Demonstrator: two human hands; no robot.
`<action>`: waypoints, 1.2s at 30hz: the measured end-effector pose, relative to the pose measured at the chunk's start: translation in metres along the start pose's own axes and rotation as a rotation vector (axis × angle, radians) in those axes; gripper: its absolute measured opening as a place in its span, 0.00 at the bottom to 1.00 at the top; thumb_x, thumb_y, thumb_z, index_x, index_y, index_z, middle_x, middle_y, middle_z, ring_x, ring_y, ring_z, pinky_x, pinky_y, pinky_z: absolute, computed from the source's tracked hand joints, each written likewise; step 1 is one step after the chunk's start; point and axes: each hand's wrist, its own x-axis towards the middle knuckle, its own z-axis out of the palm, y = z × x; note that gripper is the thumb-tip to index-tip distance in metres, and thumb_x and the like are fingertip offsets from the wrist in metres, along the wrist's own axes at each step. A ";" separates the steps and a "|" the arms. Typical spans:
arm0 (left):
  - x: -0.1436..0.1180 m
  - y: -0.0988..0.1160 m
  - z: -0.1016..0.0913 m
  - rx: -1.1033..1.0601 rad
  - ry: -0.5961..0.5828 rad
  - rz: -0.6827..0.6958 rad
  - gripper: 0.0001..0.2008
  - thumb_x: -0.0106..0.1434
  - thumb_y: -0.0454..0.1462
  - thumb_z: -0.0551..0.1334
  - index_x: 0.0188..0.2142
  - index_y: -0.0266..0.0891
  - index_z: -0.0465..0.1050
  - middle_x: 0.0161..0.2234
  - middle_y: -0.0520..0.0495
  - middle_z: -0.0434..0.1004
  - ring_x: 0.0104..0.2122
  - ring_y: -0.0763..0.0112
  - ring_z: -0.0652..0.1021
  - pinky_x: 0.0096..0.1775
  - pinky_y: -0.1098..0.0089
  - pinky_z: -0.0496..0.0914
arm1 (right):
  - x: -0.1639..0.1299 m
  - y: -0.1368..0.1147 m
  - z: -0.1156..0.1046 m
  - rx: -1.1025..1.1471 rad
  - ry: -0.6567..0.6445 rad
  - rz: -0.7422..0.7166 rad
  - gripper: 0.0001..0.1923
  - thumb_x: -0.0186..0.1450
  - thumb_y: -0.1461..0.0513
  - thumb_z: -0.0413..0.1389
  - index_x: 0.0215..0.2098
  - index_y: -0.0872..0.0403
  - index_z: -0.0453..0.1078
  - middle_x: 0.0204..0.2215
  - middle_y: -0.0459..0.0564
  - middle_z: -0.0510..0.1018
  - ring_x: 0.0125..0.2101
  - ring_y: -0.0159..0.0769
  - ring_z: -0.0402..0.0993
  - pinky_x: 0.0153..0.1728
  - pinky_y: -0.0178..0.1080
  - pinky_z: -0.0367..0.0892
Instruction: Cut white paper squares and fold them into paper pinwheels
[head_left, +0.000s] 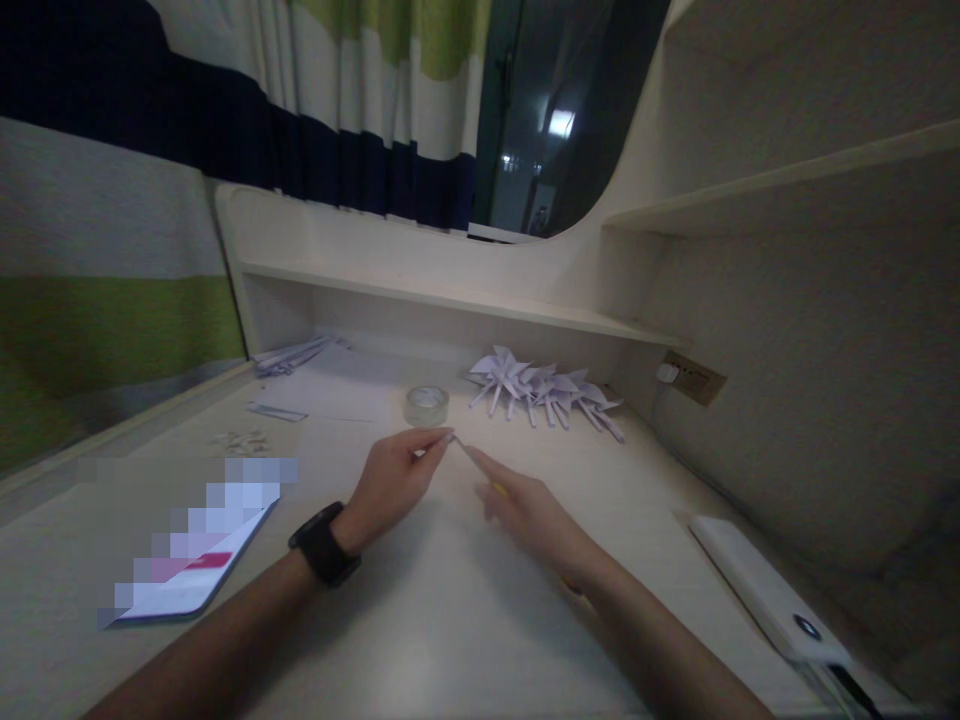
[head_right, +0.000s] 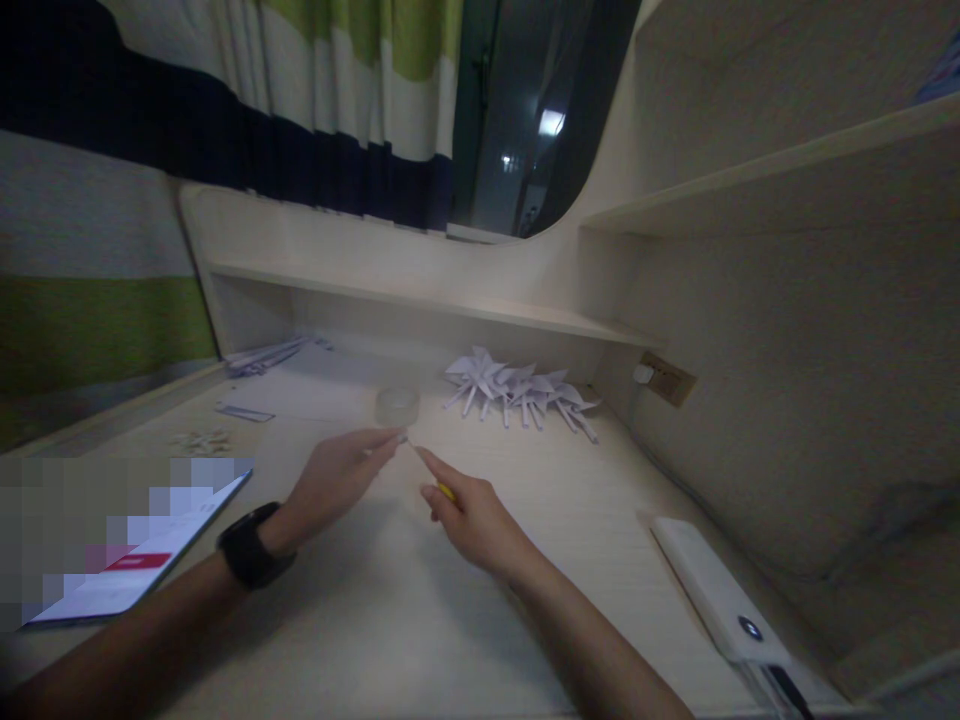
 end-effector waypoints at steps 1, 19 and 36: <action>0.000 0.000 0.000 0.000 0.002 -0.003 0.13 0.64 0.40 0.57 0.43 0.41 0.77 0.41 0.47 0.81 0.38 0.65 0.79 0.42 0.68 0.72 | -0.001 -0.001 -0.001 -0.121 0.010 0.021 0.28 0.70 0.63 0.42 0.66 0.44 0.40 0.33 0.47 0.74 0.30 0.32 0.71 0.33 0.34 0.66; 0.004 -0.005 -0.001 -0.312 -0.120 -0.140 0.14 0.62 0.42 0.58 0.43 0.39 0.77 0.37 0.46 0.81 0.32 0.67 0.80 0.35 0.68 0.76 | -0.003 -0.004 -0.005 -0.501 0.045 0.084 0.32 0.67 0.65 0.46 0.66 0.40 0.40 0.35 0.50 0.74 0.30 0.35 0.71 0.33 0.36 0.65; 0.012 0.004 -0.021 -0.723 -0.342 -0.254 0.13 0.63 0.41 0.58 0.42 0.40 0.77 0.46 0.42 0.77 0.45 0.63 0.76 0.47 0.60 0.72 | -0.004 -0.004 -0.011 0.132 0.108 0.017 0.24 0.69 0.61 0.45 0.63 0.43 0.51 0.34 0.46 0.72 0.27 0.29 0.71 0.35 0.35 0.66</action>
